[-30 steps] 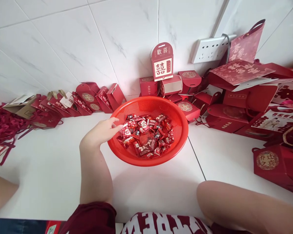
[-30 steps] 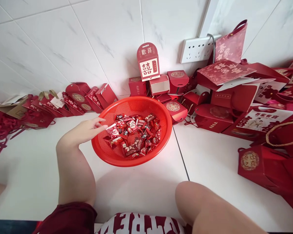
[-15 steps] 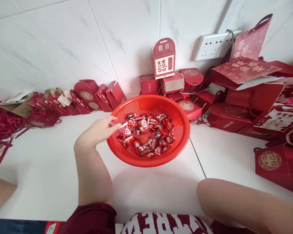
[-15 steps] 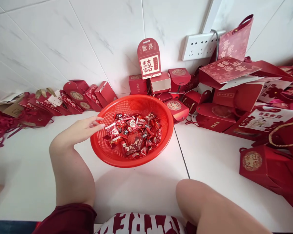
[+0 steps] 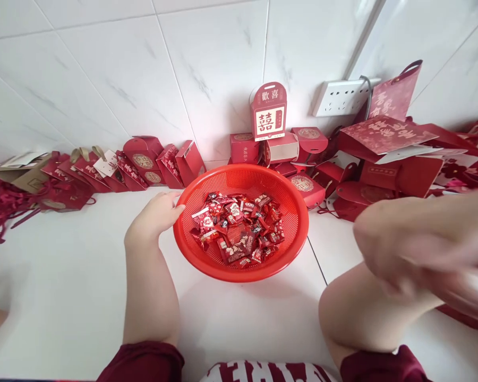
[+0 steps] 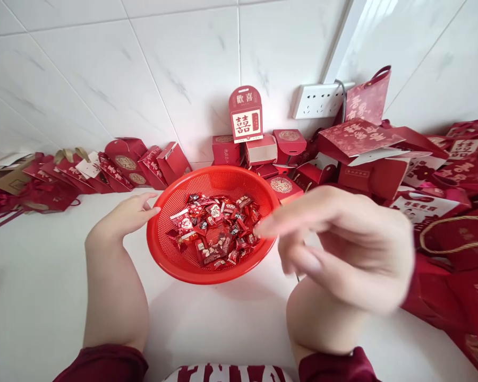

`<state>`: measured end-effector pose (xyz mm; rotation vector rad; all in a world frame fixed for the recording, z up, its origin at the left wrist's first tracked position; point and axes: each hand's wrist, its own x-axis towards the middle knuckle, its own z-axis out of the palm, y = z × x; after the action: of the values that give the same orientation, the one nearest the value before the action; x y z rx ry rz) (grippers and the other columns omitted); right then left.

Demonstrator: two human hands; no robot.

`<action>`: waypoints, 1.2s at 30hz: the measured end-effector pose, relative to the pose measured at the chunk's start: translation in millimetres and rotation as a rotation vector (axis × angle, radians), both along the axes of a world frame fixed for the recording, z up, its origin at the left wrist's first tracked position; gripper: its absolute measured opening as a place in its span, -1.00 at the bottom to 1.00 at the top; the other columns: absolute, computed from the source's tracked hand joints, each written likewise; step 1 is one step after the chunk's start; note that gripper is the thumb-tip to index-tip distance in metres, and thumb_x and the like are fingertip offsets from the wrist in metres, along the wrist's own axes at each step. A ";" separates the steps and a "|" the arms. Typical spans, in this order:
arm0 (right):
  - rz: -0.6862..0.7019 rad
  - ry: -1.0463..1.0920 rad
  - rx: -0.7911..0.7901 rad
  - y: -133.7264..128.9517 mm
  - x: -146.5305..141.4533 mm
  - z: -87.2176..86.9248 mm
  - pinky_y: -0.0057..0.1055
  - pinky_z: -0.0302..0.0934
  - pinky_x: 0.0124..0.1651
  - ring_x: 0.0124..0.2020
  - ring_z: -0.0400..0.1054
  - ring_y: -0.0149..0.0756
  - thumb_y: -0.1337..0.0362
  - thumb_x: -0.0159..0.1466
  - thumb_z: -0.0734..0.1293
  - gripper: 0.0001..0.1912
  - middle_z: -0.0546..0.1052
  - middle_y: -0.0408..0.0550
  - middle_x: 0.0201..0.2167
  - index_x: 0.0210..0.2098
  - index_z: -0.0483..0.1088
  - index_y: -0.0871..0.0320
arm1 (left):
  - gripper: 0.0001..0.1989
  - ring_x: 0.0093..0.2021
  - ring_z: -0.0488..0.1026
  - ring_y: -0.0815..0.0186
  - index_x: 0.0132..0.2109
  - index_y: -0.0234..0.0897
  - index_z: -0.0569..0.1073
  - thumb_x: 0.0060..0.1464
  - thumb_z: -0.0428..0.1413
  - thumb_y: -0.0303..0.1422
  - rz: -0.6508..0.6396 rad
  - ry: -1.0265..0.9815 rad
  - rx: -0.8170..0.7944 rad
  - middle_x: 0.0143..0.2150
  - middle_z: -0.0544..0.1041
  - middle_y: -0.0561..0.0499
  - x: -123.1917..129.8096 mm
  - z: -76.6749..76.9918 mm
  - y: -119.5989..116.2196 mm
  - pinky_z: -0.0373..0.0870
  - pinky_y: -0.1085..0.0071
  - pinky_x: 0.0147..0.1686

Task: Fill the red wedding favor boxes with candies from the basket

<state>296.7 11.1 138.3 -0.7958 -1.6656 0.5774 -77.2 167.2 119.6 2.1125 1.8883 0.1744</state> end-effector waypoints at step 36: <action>-0.627 -0.573 -0.582 158.3 58.3 -100.2 -0.35 0.30 -0.04 0.06 0.39 -0.12 0.27 0.21 0.32 -0.47 0.43 0.08 0.16 0.18 0.40 0.05 | -0.43 0.06 0.49 0.02 0.26 -0.11 0.36 0.14 -0.02 -0.07 0.084 0.075 -0.108 0.10 0.54 -0.08 2.5 1.7 2.3 0.40 0.20 0.00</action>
<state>355.0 169.4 38.1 -1.9658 -1.6163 0.3969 -74.7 169.5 121.3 1.9965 1.9836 0.0104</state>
